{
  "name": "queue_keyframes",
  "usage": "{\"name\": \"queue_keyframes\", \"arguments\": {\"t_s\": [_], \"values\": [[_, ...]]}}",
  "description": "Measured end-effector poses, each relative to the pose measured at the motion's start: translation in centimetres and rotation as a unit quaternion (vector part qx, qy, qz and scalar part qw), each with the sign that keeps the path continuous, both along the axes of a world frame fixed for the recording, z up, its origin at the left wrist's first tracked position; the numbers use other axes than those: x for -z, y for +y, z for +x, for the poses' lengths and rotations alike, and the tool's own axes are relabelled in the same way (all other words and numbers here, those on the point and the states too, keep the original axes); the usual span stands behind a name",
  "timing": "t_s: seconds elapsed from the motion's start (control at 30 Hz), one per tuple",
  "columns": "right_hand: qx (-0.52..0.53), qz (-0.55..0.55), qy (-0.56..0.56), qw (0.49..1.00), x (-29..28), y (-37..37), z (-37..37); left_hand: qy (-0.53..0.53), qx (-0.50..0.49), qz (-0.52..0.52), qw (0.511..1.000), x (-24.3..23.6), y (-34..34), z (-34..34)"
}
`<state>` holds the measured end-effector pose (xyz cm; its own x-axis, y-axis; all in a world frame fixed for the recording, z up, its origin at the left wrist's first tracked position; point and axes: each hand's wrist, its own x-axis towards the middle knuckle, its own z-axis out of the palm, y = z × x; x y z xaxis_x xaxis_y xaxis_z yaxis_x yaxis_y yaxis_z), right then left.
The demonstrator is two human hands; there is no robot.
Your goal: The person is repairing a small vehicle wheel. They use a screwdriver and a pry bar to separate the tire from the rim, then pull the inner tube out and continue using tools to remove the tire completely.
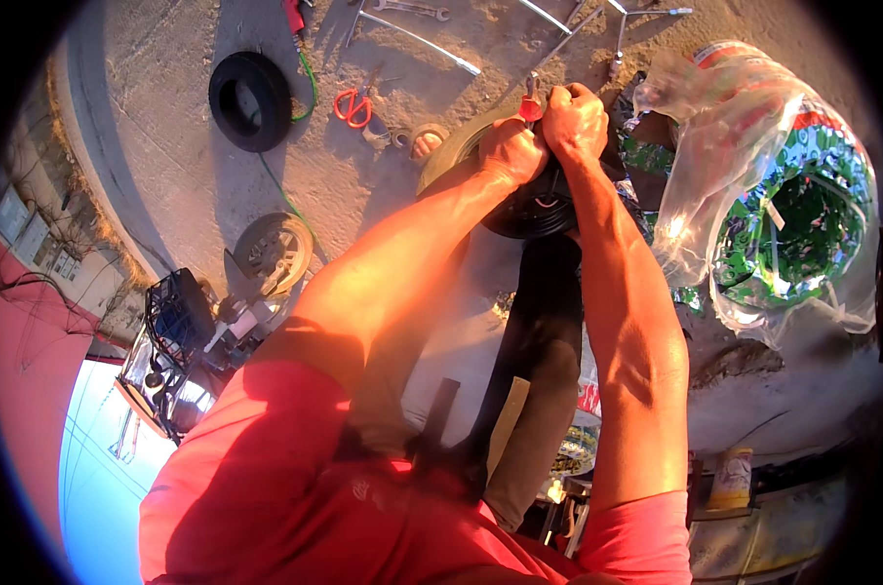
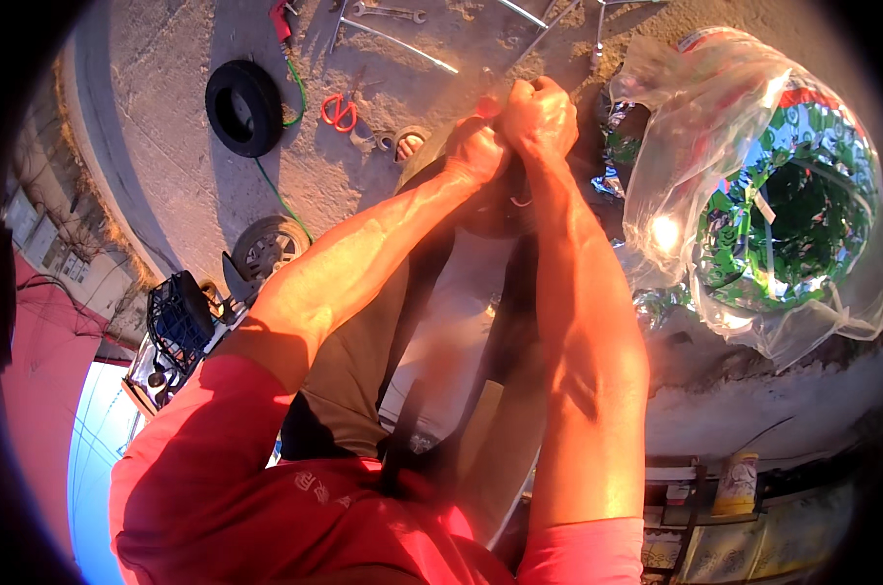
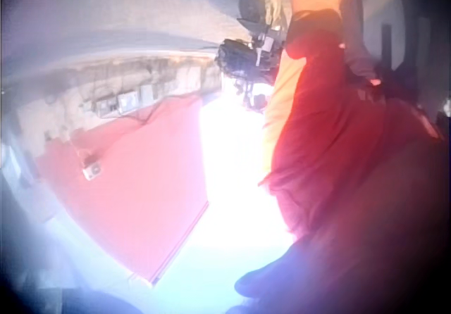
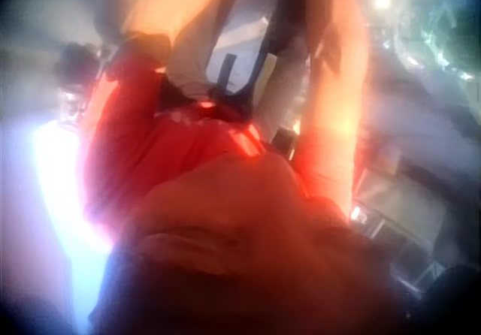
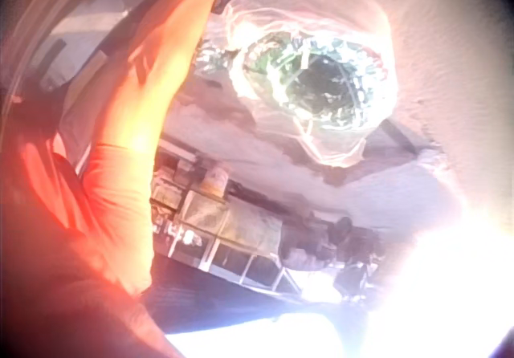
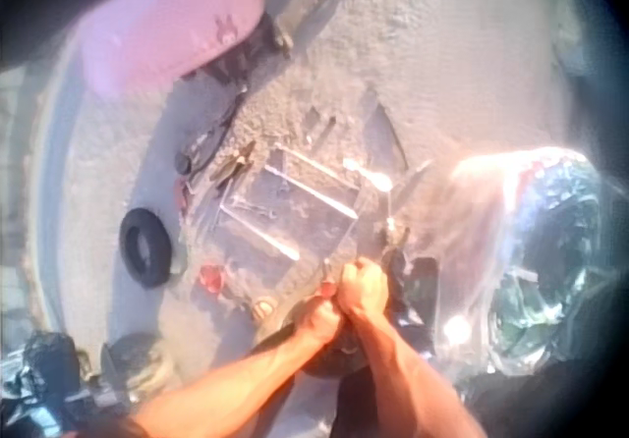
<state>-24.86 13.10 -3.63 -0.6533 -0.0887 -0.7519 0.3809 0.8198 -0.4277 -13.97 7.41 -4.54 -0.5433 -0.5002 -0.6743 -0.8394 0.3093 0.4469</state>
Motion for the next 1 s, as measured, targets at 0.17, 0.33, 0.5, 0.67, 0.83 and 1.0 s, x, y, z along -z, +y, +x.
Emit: {"name": "queue_keyframes", "arguments": {"t_s": [0.17, 0.33, 0.5, 0.67, 0.83, 1.0], "values": [[0.011, -0.043, 0.013, 0.999, -0.3, -0.1, 1.3, 0.006, -0.019, 0.02, 1.0, -0.2, -1.3, 0.6], [0.024, -0.086, 0.077, 0.993, 0.3, 1.8, 3.4, -0.032, 0.041, 0.016, 0.999, -0.6, 0.0, 0.9], [0.025, -0.066, 0.093, 0.993, 3.1, 2.1, 0.9, 0.01, 0.061, -0.063, 0.996, -0.1, 1.3, -0.8], [0.017, -0.033, 0.077, 0.996, 1.7, 0.8, 0.5, -0.016, 0.044, -0.013, 0.999, 0.3, -0.2, -0.9], [0.001, -0.165, 0.108, 0.98, -3.9, 2.9, 2.8, 0.032, 0.051, 0.017, 0.998, 0.0, -1.4, -0.1], [-0.232, -0.039, 0.064, 0.97, -10.1, 6.9, 3.4, 0.013, 0.049, -0.087, 0.995, 0.0, -0.6, -0.4]]}}
